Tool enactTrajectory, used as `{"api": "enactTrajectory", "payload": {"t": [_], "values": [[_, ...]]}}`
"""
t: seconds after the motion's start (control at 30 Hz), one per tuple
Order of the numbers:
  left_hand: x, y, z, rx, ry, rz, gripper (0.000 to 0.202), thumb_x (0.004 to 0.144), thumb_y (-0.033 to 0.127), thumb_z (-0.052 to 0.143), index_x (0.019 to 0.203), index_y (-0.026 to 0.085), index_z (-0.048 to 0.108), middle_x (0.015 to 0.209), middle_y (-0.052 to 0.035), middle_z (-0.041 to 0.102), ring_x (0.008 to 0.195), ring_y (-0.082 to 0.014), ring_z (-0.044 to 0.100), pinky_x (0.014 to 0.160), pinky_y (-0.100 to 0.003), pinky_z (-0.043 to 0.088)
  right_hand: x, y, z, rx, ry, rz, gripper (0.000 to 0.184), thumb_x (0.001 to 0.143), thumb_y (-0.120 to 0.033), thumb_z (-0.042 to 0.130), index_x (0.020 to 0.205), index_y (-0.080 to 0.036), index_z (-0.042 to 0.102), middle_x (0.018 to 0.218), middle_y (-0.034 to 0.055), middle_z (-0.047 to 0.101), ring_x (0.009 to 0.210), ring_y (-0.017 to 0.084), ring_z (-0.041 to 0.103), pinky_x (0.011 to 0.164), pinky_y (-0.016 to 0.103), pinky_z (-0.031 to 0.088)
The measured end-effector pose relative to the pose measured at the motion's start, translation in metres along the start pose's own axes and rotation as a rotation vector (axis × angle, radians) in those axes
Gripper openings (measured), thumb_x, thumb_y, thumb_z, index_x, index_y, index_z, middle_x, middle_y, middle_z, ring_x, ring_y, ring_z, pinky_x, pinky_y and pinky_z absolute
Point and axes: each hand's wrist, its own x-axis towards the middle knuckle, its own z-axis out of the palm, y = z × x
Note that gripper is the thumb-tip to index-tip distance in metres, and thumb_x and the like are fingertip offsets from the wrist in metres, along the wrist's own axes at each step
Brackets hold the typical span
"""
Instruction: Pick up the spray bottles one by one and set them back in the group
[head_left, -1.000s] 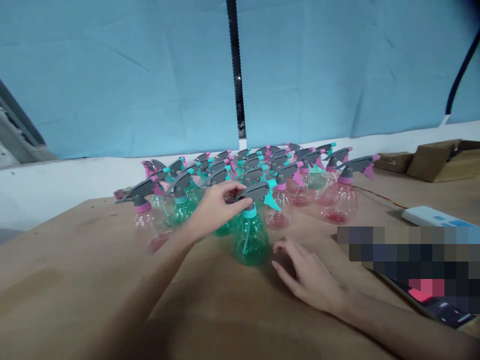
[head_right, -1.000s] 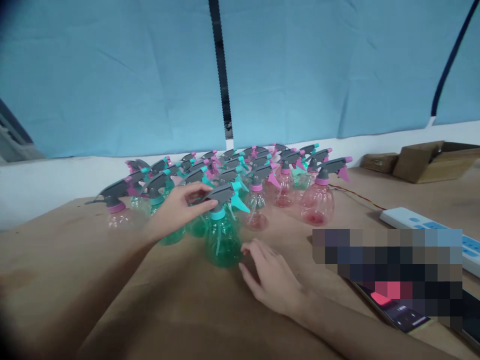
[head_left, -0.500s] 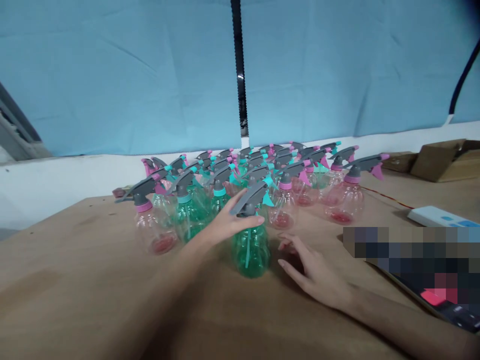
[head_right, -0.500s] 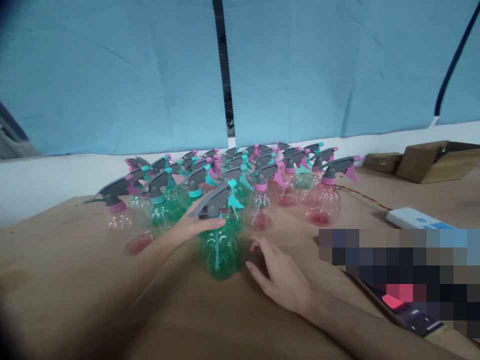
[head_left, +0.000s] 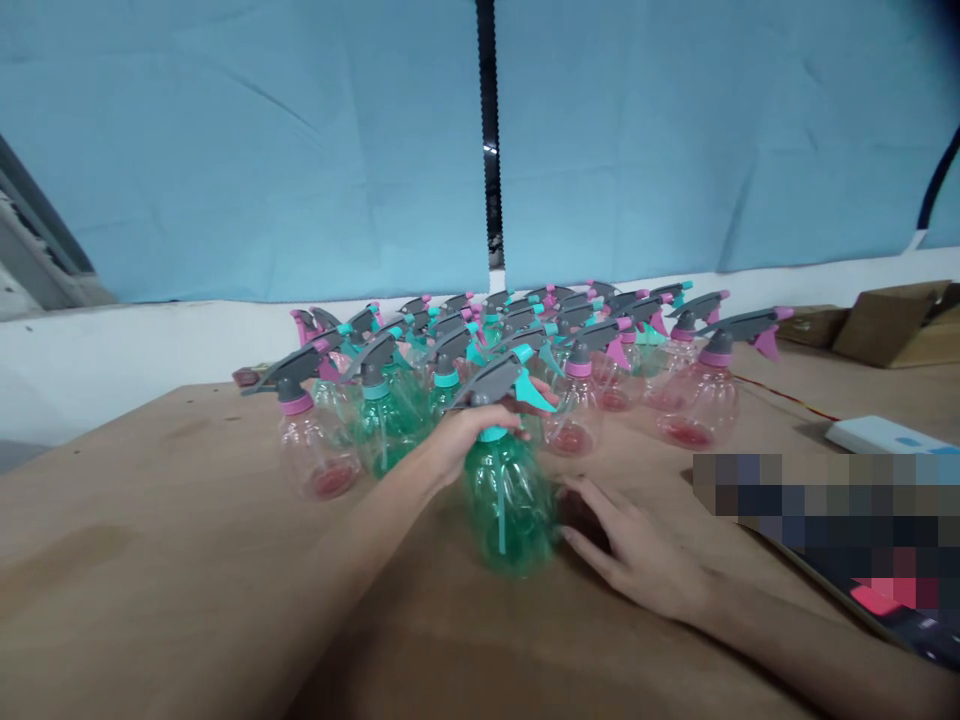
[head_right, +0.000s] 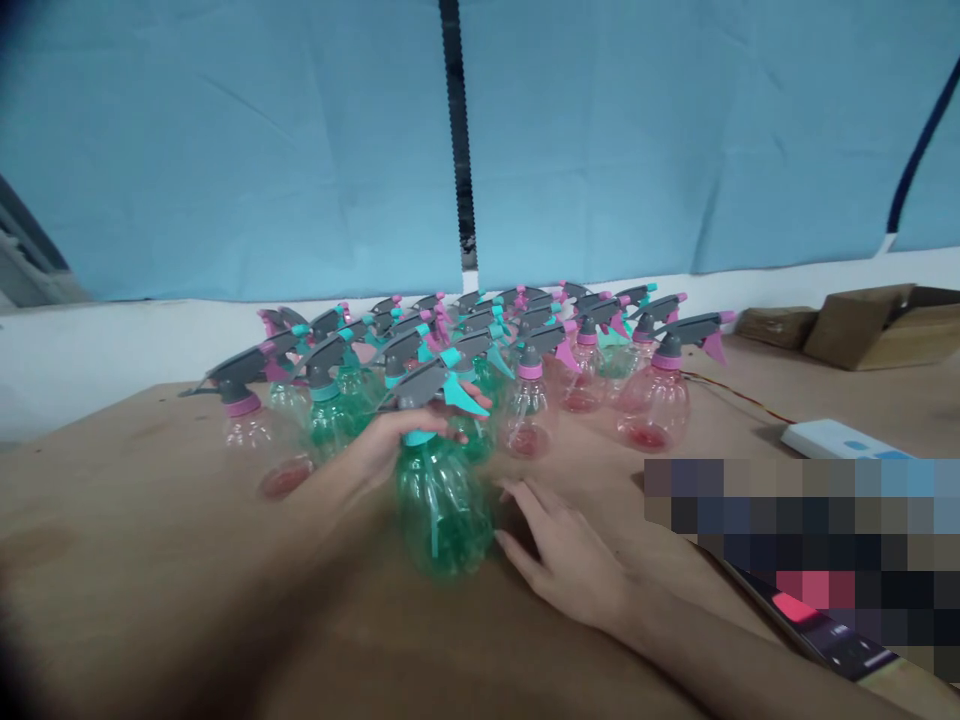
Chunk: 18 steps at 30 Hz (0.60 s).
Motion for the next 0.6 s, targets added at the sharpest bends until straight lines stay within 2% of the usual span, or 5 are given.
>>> {"api": "enactTrajectory", "payload": {"t": [0.1,0.27,0.4,0.5,0.6], "values": [[0.0011,-0.0041,-0.0005,-0.013,0.071,0.011,0.049,0.065,0.018,0.047,0.111,0.020,0.061,0.111,-0.0072,0.062,0.109,-0.0269,0.051,0.086,-0.043,0.045,-0.0008,-0.0013,-0.0004,-0.023,-0.008,-0.008,0.038,0.083,-0.025,0.047,0.121,-0.020,0.041,0.115,0.0107,0.055,0.104,0.024,0.054,0.086,0.044,0.045],[0.0021,-0.0055,0.0006,0.036,0.127,-0.003,0.053,0.060,0.019,0.045,0.111,0.020,0.060,0.105,-0.0062,0.065,0.103,-0.0275,0.056,0.090,-0.047,0.043,-0.0010,-0.0035,-0.0014,-0.057,-0.020,-0.050,0.040,0.083,-0.029,0.050,0.121,-0.020,0.044,0.119,0.0107,0.054,0.108,0.025,0.052,0.089,0.044,0.044],[0.0025,-0.0061,0.0027,0.035,0.172,0.000,0.047,0.057,0.018,0.044,0.100,0.018,0.064,0.095,-0.0072,0.067,0.094,-0.0271,0.059,0.082,-0.046,0.046,-0.0006,-0.0039,-0.0021,-0.077,-0.029,-0.062,0.041,0.084,-0.033,0.050,0.123,-0.021,0.043,0.120,0.0101,0.054,0.112,0.026,0.049,0.091,0.046,0.042],[0.0023,-0.0081,0.0022,0.024,0.266,-0.033,0.043,0.057,0.019,0.044,0.095,0.017,0.064,0.090,-0.0076,0.067,0.083,-0.0260,0.062,0.075,-0.045,0.048,-0.0004,-0.0042,-0.0023,-0.094,-0.042,-0.057,0.038,0.086,-0.032,0.047,0.123,-0.020,0.043,0.120,0.0106,0.054,0.111,0.025,0.049,0.092,0.045,0.042],[0.0022,-0.0086,0.0002,0.021,0.287,-0.023,0.042,0.056,0.018,0.045,0.094,0.015,0.063,0.088,-0.0078,0.067,0.080,-0.0249,0.062,0.075,-0.044,0.048,-0.0004,-0.0045,-0.0021,-0.111,-0.054,-0.056,0.038,0.088,-0.033,0.045,0.122,-0.018,0.042,0.121,0.0115,0.053,0.113,0.025,0.048,0.092,0.046,0.042]]}}
